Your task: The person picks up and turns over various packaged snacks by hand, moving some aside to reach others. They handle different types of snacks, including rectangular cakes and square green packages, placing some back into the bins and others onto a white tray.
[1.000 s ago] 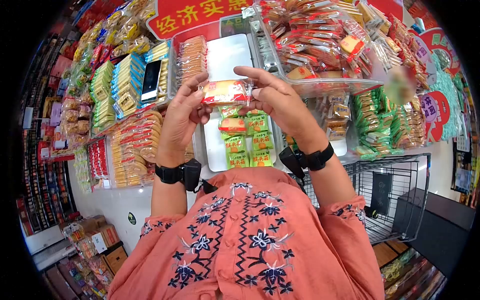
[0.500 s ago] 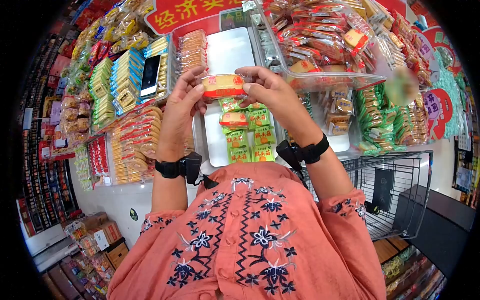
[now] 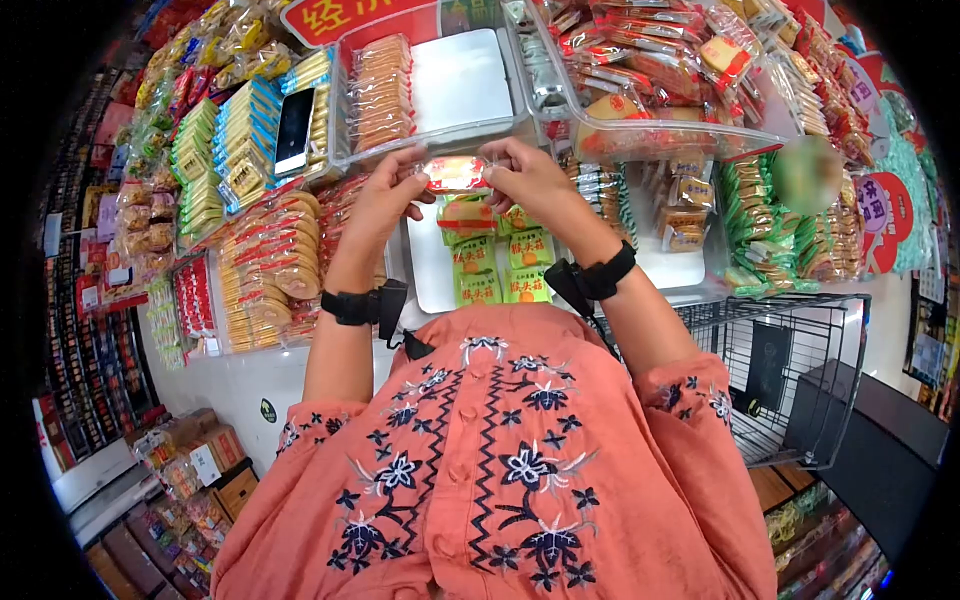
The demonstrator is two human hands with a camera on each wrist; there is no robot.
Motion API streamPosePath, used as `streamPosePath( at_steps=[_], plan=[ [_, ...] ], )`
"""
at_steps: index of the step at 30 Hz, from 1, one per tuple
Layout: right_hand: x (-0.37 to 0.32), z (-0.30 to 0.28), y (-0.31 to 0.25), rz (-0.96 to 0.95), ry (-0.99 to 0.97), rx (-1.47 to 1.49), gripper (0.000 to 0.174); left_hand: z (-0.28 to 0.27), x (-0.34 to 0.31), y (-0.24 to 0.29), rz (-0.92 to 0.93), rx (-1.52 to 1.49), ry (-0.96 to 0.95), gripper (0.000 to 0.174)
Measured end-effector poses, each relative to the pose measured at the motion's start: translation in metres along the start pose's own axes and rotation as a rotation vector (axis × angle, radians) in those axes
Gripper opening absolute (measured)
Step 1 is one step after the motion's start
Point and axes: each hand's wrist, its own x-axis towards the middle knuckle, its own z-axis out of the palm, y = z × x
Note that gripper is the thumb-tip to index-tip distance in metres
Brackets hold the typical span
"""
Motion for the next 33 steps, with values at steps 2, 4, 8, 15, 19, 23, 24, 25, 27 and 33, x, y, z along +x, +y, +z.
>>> streamPosePath(
  at_steps=[2,4,8,15,19,23,24,25,27,33],
  plan=[
    [0.006,0.000,0.018,0.050,-0.011,-0.061,0.039,-0.001,0.002,-0.014,-0.060,0.088,-0.011,0.045],
    [0.010,-0.001,0.034,0.087,-0.020,-0.081,0.039,-0.005,0.006,-0.029,-0.095,0.149,-0.023,0.045],
    [0.016,-0.001,0.055,0.151,-0.032,-0.093,0.038,-0.007,0.012,-0.051,-0.134,0.272,-0.023,0.044],
    [0.019,0.005,0.076,0.223,-0.068,-0.176,0.032,-0.004,0.016,-0.075,-0.153,0.392,-0.028,0.045],
    [0.021,0.007,0.090,0.239,-0.049,-0.261,0.033,-0.003,0.020,-0.098,-0.041,0.527,0.030,0.039],
    [0.020,0.016,0.094,0.164,-0.025,-0.449,0.041,-0.014,0.026,-0.129,0.158,0.691,0.026,0.043],
    [0.020,0.014,0.092,0.114,-0.008,-0.532,0.043,-0.016,0.031,-0.131,0.229,0.698,0.025,0.043],
    [0.019,0.013,0.085,0.076,0.011,-0.534,0.045,-0.015,0.031,-0.127,0.298,0.732,0.049,0.045],
    [0.019,0.010,0.099,-0.001,0.071,-0.543,0.047,-0.012,0.020,-0.115,0.293,0.785,0.098,0.046],
    [-0.009,-0.013,0.033,-0.009,-0.092,-0.555,0.040,-0.019,0.011,-0.046,0.066,0.517,0.143,0.045]
  ],
)
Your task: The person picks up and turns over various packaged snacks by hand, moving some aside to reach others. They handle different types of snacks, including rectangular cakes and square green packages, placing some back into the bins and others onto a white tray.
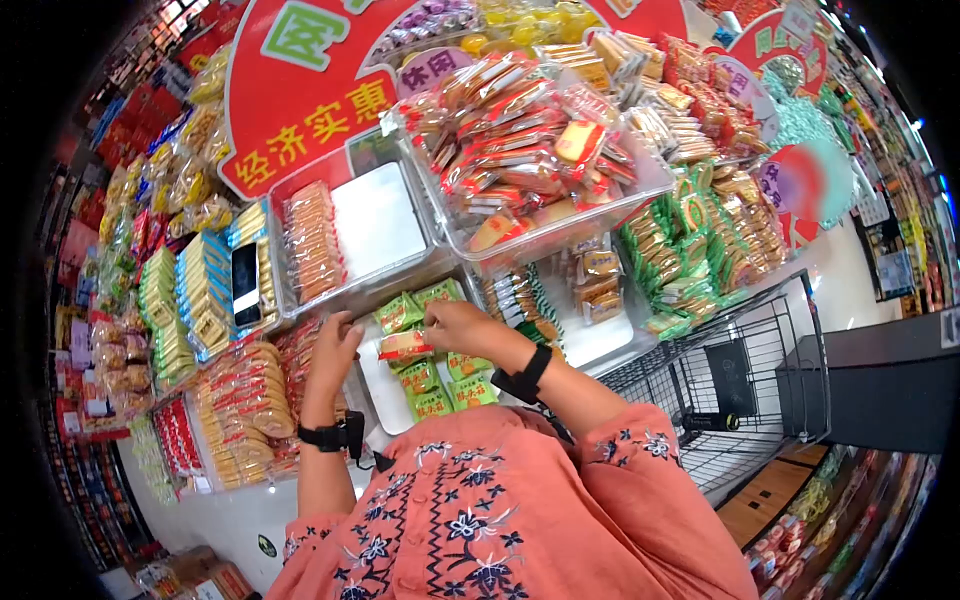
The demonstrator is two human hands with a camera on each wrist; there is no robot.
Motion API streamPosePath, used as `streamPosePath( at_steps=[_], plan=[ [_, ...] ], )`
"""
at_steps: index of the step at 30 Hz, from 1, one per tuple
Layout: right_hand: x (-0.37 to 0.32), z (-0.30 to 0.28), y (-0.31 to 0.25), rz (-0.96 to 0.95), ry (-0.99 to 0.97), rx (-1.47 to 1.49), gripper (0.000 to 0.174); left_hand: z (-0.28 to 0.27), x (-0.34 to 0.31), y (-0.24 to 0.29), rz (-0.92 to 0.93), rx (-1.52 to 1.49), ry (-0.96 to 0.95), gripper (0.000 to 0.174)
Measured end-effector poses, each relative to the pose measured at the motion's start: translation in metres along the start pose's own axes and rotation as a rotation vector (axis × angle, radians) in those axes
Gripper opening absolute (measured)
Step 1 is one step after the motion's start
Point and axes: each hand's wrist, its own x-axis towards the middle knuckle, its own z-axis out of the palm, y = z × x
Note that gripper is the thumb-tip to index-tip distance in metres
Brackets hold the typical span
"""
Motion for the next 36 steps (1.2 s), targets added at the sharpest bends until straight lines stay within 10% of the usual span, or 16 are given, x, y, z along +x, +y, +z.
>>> streamPosePath(
  at_steps=[6,14,17,29,36],
  plan=[
    [-0.081,-0.084,-0.115,-0.137,-0.149,0.480,0.022,-0.029,-0.018,0.090,-0.029,-0.410,-0.092,0.040],
    [-0.105,-0.205,-0.088,-0.273,1.094,-0.104,0.027,-0.027,-0.032,0.128,0.063,-0.480,-0.134,0.038],
    [-0.101,-0.227,-0.066,-0.180,1.178,-0.190,0.028,-0.025,-0.034,0.121,0.057,-0.495,-0.154,0.038],
    [-0.056,-0.249,-0.034,0.034,1.065,-0.083,0.050,-0.023,-0.045,0.118,0.010,-0.496,-0.160,0.037],
    [-0.100,-0.229,-0.080,-0.243,0.932,0.481,0.046,-0.024,-0.044,0.116,0.009,-0.494,-0.167,0.036]
  ],
)
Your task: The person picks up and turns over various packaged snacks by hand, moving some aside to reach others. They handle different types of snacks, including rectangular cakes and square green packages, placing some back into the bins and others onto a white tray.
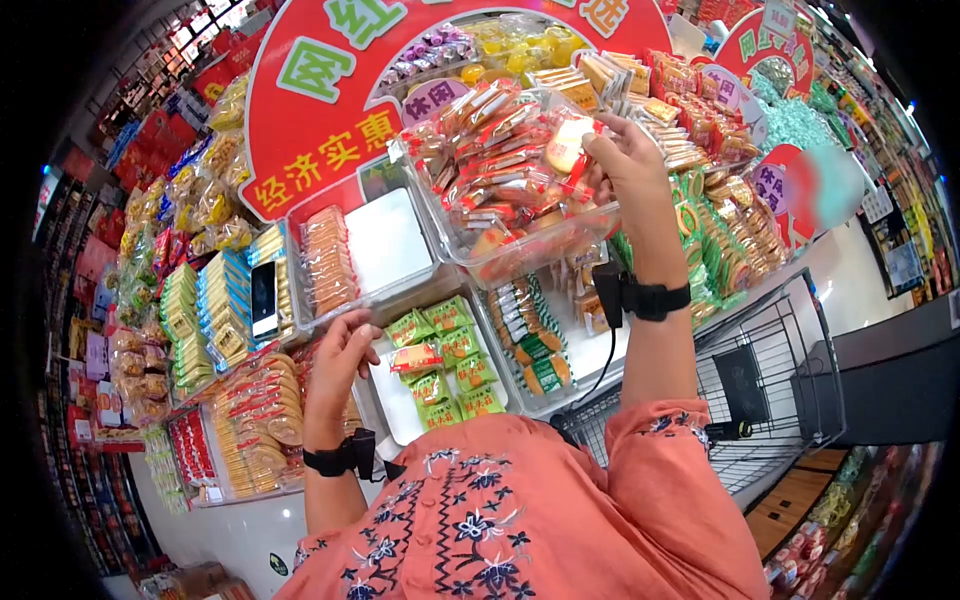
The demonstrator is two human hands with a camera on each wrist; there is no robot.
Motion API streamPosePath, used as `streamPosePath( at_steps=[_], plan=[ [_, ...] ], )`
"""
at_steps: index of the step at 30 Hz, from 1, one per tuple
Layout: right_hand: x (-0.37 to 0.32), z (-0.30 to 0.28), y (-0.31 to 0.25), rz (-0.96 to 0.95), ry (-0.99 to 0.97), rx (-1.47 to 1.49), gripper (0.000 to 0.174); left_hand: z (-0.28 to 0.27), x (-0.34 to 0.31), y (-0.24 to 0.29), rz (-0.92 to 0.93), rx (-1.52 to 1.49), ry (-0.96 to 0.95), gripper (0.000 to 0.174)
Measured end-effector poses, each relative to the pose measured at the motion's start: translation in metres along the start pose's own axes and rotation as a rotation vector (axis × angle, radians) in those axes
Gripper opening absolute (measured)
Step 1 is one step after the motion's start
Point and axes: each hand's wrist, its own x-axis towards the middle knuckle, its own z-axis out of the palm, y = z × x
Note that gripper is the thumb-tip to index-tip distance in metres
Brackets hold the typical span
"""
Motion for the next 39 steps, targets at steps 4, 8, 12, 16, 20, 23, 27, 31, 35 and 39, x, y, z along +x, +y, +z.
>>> streamPosePath(
  at_steps=[4,8,12,16,20,23,27,31,35,39],
  plan=[
    [-0.048,0.035,-0.028,-0.005,-0.168,0.208,0.047,0.011,0.002,0.013,0.014,-0.023,-0.032,0.039],
    [-0.084,0.081,-0.015,0.111,-0.357,0.316,0.045,0.022,-0.004,0.036,0.075,-0.162,-0.067,0.038],
    [-0.107,0.120,0.009,0.216,-0.478,0.369,0.044,0.022,-0.021,0.050,0.203,-0.286,-0.084,0.040],
    [-0.117,0.146,0.029,0.283,-0.460,0.368,0.041,0.017,-0.025,0.044,0.206,-0.335,0.094,0.048],
    [-0.122,0.157,0.031,0.350,-0.509,0.411,0.037,0.007,-0.025,0.037,0.228,-0.406,0.065,0.042],
    [-0.123,0.160,0.041,0.359,-0.572,0.398,0.041,0.011,-0.028,0.034,0.216,-0.193,0.126,0.036],
    [-0.121,0.158,0.054,0.369,-0.691,0.392,0.053,0.008,-0.021,0.022,0.082,-0.271,0.096,0.029],
    [-0.124,0.152,0.061,0.409,-0.756,0.421,0.056,0.000,-0.013,0.007,-0.043,-0.389,0.023,0.025],
    [-0.125,0.152,0.072,0.442,-0.714,0.193,0.050,-0.004,-0.004,-0.016,-0.085,-0.514,-0.031,0.034],
    [-0.123,0.158,0.087,0.536,-0.693,0.016,0.054,-0.010,-0.001,-0.022,-0.223,-0.572,0.005,0.044]
  ],
)
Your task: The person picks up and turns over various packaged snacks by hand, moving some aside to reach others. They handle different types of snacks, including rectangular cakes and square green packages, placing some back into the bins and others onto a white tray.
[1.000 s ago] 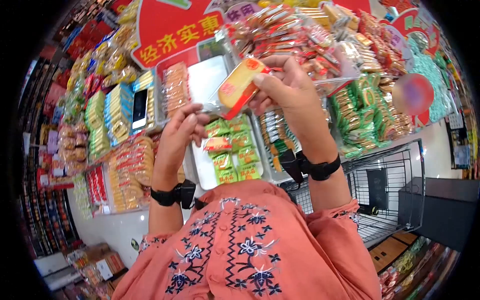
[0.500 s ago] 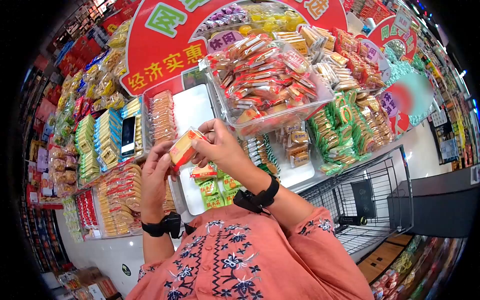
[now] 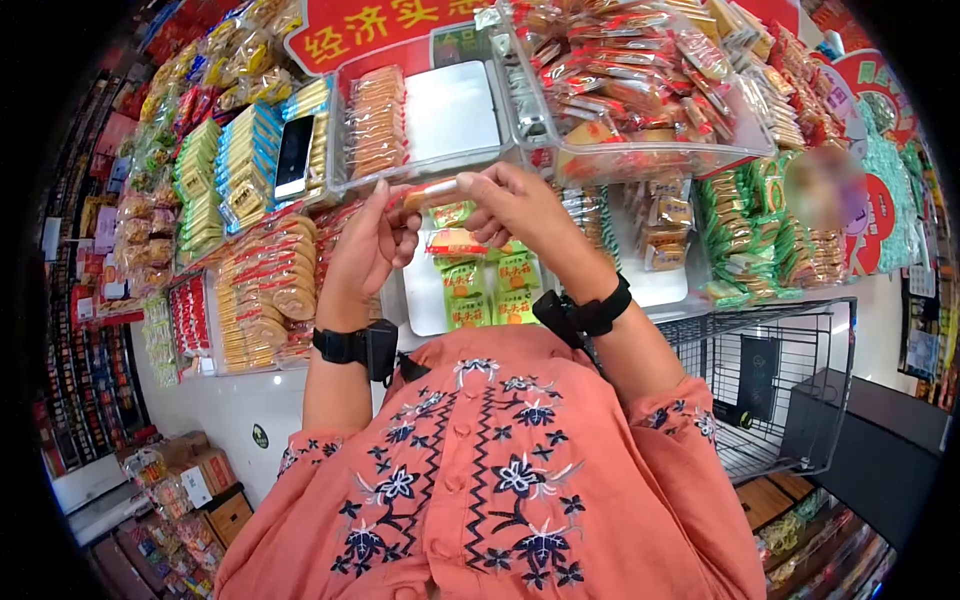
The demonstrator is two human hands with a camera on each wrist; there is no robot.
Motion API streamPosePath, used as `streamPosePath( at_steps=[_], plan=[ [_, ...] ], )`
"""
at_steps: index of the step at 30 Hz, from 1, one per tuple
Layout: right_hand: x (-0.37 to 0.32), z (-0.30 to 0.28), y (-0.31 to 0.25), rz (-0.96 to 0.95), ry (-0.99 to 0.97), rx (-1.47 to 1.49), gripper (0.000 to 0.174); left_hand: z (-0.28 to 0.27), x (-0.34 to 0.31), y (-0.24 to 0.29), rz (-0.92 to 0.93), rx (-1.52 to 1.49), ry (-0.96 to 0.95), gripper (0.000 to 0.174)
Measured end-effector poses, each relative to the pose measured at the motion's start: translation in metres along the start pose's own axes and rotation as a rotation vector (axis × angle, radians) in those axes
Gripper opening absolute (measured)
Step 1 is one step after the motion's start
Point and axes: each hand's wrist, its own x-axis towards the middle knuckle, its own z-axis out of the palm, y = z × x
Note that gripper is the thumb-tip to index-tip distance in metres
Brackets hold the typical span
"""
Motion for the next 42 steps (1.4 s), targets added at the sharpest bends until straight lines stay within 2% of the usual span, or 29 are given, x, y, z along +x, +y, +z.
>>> streamPosePath(
  at_steps=[4,7,16,19,22,29,32,35,38,42],
  plan=[
    [0.008,0.003,0.005,0.036,-0.004,-0.134,0.067,-0.008,0.003,0.000,-0.001,0.094,0.019,0.045],
    [0.013,0.005,0.006,0.087,-0.012,-0.182,0.061,-0.015,0.009,-0.003,-0.018,0.106,0.034,0.045],
    [0.021,0.001,0.020,0.128,-0.057,-0.198,0.070,-0.018,0.020,-0.012,-0.066,0.116,0.040,0.044],
    [0.022,0.001,0.022,0.128,-0.056,-0.187,0.069,-0.019,0.022,-0.014,-0.081,0.123,0.059,0.044],
    [0.022,0.001,0.023,0.136,-0.054,-0.140,0.061,-0.021,0.024,-0.017,-0.071,0.140,0.077,0.043],
    [0.023,0.000,0.035,0.055,-0.070,-0.134,0.046,-0.031,0.025,-0.022,-0.011,0.175,0.038,0.041],
    [0.027,-0.003,0.053,-0.003,-0.077,-0.250,0.055,-0.035,0.029,-0.031,0.004,0.286,0.068,0.041],
    [0.030,0.002,0.077,-0.246,0.041,-0.430,0.061,-0.045,0.036,-0.045,0.016,0.439,0.108,0.041],
    [0.033,0.000,0.089,-0.158,0.028,-0.529,0.064,-0.054,0.044,-0.055,0.027,0.514,0.113,0.040],
    [0.031,0.001,0.095,-0.140,0.009,-0.607,0.060,-0.059,0.049,-0.064,0.031,0.614,0.112,0.038]
  ],
)
